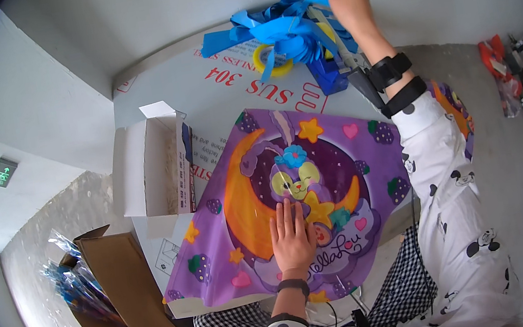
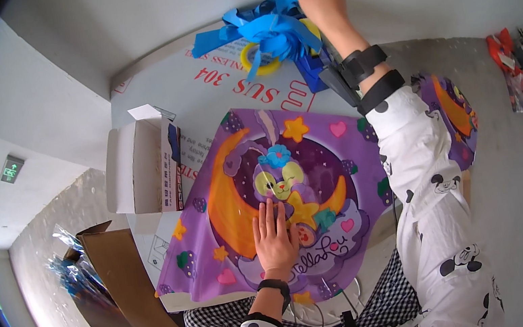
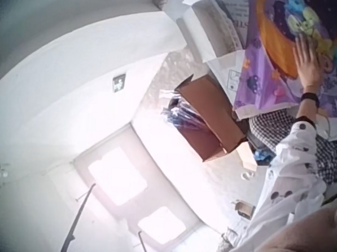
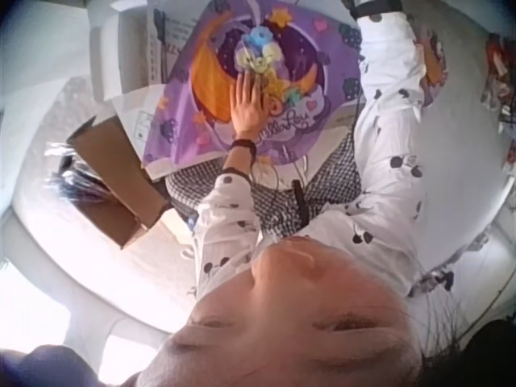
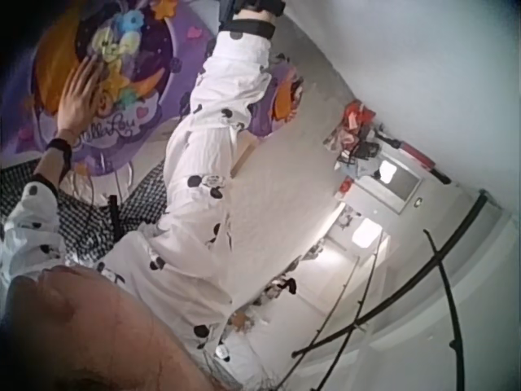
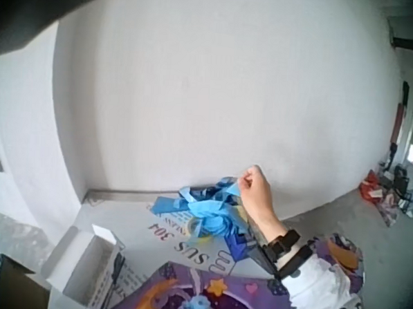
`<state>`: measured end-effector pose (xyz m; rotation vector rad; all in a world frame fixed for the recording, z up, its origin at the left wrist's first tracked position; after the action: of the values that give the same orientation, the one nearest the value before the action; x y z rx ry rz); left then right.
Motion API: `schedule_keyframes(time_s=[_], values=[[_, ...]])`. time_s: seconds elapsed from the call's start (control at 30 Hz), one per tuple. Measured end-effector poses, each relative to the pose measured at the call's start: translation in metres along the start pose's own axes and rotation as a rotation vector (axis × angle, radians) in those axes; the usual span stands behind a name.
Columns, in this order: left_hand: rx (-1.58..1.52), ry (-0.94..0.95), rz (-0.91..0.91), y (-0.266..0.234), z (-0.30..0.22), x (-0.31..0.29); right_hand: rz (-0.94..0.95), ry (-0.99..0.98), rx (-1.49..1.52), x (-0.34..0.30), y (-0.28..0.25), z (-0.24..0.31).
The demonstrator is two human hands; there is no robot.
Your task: Assembling a character-themed kite by attaching decorative blue streamers and plastic framing components.
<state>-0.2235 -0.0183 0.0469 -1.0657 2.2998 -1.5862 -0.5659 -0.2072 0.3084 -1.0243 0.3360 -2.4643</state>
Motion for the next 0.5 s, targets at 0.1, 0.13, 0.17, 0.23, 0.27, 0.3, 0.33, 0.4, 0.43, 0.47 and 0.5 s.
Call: schedule_keyframes(time_s=[0.1, 0.13, 0.17, 0.23, 0.27, 0.3, 0.33, 0.4, 0.43, 0.47, 0.5], values=[[-0.018, 0.013, -0.007, 0.003, -0.003, 0.005, 0.246, 0.084, -0.472, -0.022, 0.018, -0.050], [-0.012, -0.003, 0.000, 0.003, 0.002, 0.001, 0.291, 0.120, -0.501, -0.046, 0.021, -0.054], [-0.020, 0.009, -0.002, 0.003, -0.001, 0.001, 0.435, 0.144, -0.609, -0.065, 0.023, -0.061], [-0.012, 0.002, 0.017, 0.003, -0.002, 0.003, 0.714, 0.173, -0.823, -0.106, 0.035, -0.083], [-0.015, 0.017, 0.017, 0.002, -0.004, 0.003, 0.858, 0.177, -0.922, -0.129, 0.045, -0.099], [-0.024, 0.006, 0.014, 0.001, -0.002, 0.003, 0.776, 0.045, -0.947, -0.140, 0.050, -0.093], [-0.036, -0.004, 0.007, 0.000, -0.001, 0.005, 0.690, -0.089, -0.973, -0.146, 0.053, -0.082], [-0.022, -0.001, 0.021, 0.002, 0.001, 0.005, 0.558, -0.137, -0.823, -0.144, 0.067, -0.045], [-0.008, -0.002, 0.035, 0.002, 0.003, 0.004, 0.501, -0.151, -0.738, -0.142, 0.077, -0.025], [0.009, -0.005, 0.049, 0.003, 0.005, 0.004, 0.543, -0.177, -0.652, -0.142, 0.094, -0.010], [0.015, -0.009, 0.055, 0.002, 0.007, 0.002, 0.558, -0.184, -0.559, -0.144, 0.117, -0.003]])
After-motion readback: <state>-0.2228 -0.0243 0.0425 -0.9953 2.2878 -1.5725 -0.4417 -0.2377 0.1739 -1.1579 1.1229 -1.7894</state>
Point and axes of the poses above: each hand's wrist, its own x-axis towards the middle knuckle, its own y-axis out of the palm, z = x × y, the point moved 9 cm from there along x, towards the middle knuckle, and after that the axes turned 12 degrees about y, right-handed, at the moved point
